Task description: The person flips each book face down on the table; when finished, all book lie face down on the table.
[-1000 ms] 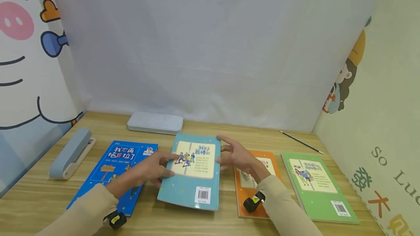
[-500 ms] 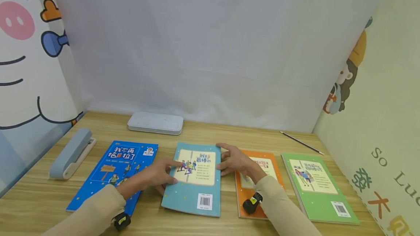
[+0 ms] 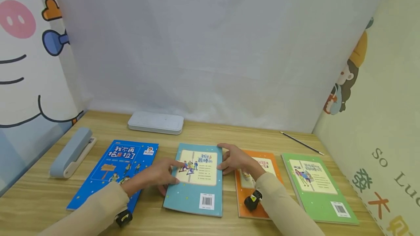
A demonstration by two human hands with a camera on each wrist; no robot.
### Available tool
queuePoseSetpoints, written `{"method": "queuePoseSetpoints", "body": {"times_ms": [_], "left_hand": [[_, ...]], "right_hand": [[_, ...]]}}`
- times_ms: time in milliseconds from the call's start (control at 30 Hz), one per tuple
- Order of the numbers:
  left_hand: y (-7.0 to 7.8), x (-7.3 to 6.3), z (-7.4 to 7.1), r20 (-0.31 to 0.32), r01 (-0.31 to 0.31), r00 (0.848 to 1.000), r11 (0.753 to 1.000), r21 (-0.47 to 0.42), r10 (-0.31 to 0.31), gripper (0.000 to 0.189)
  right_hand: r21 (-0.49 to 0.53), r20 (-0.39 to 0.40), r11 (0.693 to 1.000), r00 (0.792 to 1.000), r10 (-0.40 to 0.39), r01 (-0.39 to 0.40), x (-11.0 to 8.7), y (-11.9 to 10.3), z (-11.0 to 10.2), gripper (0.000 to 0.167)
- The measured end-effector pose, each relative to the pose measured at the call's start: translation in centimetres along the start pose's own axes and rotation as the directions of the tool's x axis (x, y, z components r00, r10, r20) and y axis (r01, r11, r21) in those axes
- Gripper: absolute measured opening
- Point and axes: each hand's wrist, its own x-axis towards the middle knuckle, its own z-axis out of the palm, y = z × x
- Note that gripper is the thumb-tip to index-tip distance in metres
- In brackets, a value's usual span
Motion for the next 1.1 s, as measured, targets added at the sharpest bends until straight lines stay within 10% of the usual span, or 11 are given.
{"method": "queuePoseSetpoints", "body": {"times_ms": [567,1100], "left_hand": [[0.2,-0.7,-0.4,-0.042,-0.034,0.998,0.98,0.195,0.043,0.058],[-3.5,-2.5,-7.5,-0.159,-0.256,0.94,0.932,0.256,0.302,0.048]], "right_hand": [[-0.109,-0.058,0.994,0.998,-0.006,0.0,-0.5,-1.4,-1.8,0.05],[-0.004,-0.061,0.987,0.986,-0.158,0.158,2.4,-3.4,1.5,0.047]]}}
